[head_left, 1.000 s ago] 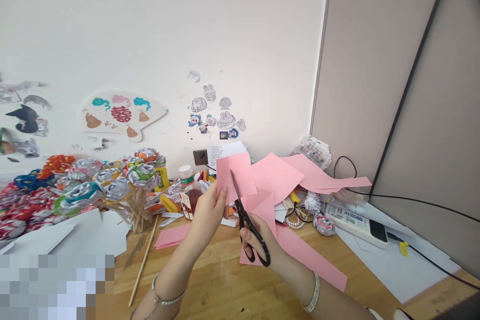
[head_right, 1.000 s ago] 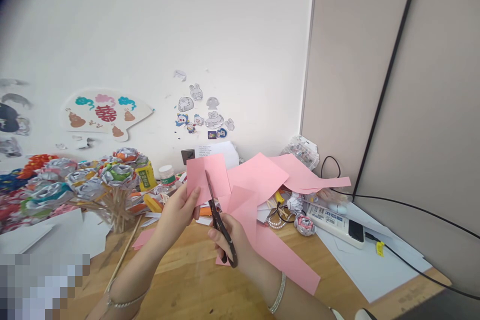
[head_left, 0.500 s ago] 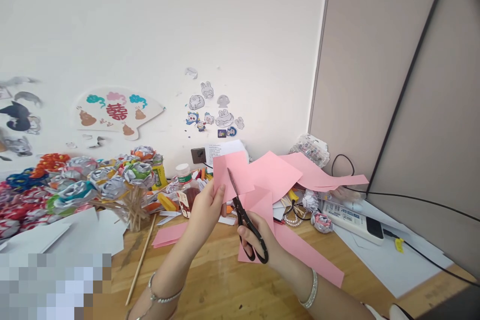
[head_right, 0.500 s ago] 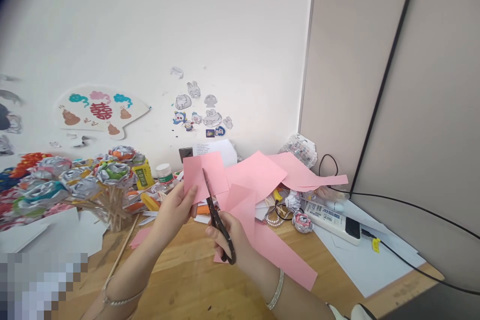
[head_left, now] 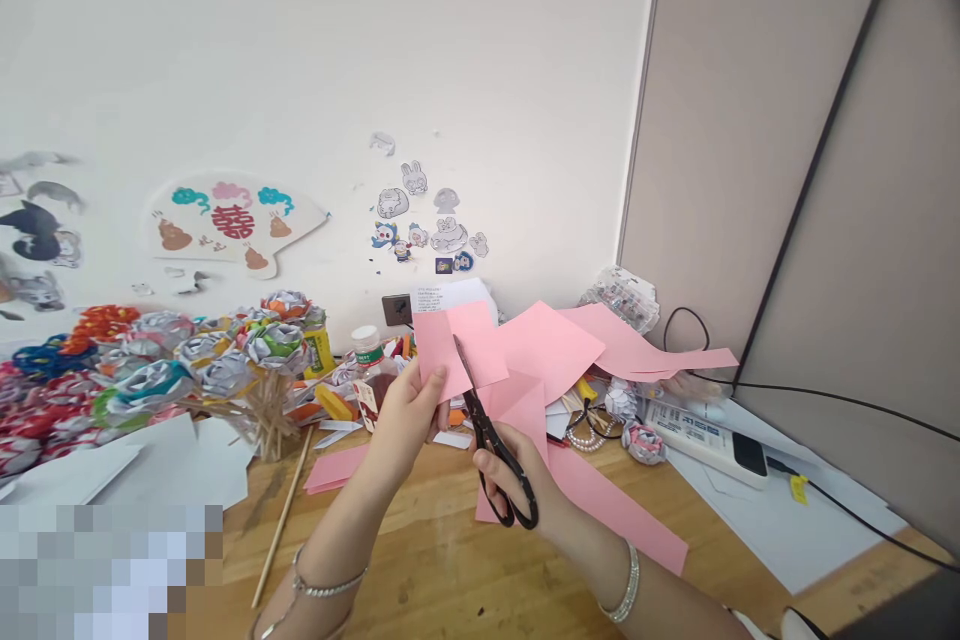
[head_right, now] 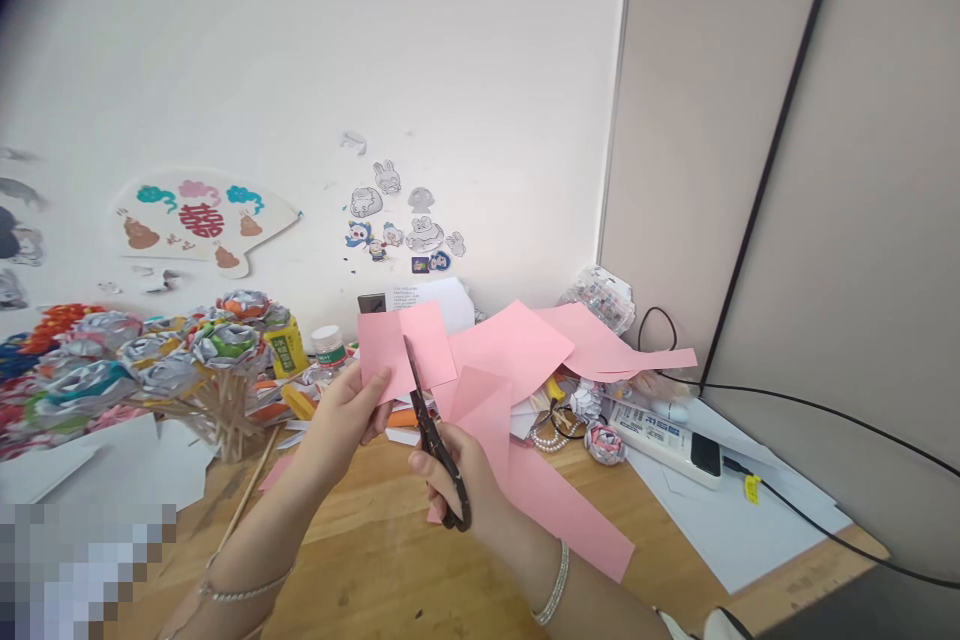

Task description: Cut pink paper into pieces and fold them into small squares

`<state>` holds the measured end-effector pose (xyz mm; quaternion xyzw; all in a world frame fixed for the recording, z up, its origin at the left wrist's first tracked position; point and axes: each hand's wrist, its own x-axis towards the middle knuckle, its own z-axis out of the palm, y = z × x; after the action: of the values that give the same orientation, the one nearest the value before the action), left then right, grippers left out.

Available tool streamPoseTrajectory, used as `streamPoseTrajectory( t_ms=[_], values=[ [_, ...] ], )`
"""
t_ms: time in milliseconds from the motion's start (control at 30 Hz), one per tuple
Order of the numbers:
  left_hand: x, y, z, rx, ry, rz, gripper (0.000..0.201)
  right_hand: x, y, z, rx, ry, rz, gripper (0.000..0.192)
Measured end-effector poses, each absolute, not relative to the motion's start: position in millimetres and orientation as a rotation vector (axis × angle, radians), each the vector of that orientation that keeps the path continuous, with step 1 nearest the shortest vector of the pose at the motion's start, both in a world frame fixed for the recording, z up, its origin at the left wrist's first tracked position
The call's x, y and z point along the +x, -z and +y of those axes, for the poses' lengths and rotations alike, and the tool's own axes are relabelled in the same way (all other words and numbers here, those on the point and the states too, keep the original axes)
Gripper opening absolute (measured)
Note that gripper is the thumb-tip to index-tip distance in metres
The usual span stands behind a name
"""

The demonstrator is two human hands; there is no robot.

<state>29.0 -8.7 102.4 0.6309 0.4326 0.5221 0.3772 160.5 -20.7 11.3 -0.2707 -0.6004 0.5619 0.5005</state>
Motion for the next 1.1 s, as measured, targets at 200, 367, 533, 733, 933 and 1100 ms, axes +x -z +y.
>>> streamPoseTrajectory(
  t_ms=[200, 367, 533, 733, 933, 1100],
  values=[
    [28.7, -104.1, -10.5, 1.501, -1.352, 0.940, 0.019, 160.7, -16.1, -23.1, -0.692, -1.358, -1.444, 0.034],
    [30.7, -103.5, -11.0, 1.468, -1.356, 0.823, 0.027, 160.1, -15.4, -23.3, -0.697, -1.379, -1.399, 0.035],
    [35.2, -99.2, -9.7, 1.456, -1.334, 0.798, 0.042, 160.2, -16.0, -22.9, -0.693, -1.398, -1.350, 0.037],
    [38.5, -97.3, -10.4, 1.452, -1.358, 0.813, 0.042, 158.9, -17.6, -23.5, -0.708, -1.389, -1.327, 0.038],
    [37.1, -97.0, -10.2, 1.456, -1.349, 0.792, 0.034, 161.0, -16.0, -21.9, -0.730, -1.369, -1.354, 0.035],
    [37.3, -97.6, -11.0, 1.438, -1.337, 0.788, 0.032, 161.6, -16.5, -21.6, -0.749, -1.344, -1.369, 0.033]
  ],
)
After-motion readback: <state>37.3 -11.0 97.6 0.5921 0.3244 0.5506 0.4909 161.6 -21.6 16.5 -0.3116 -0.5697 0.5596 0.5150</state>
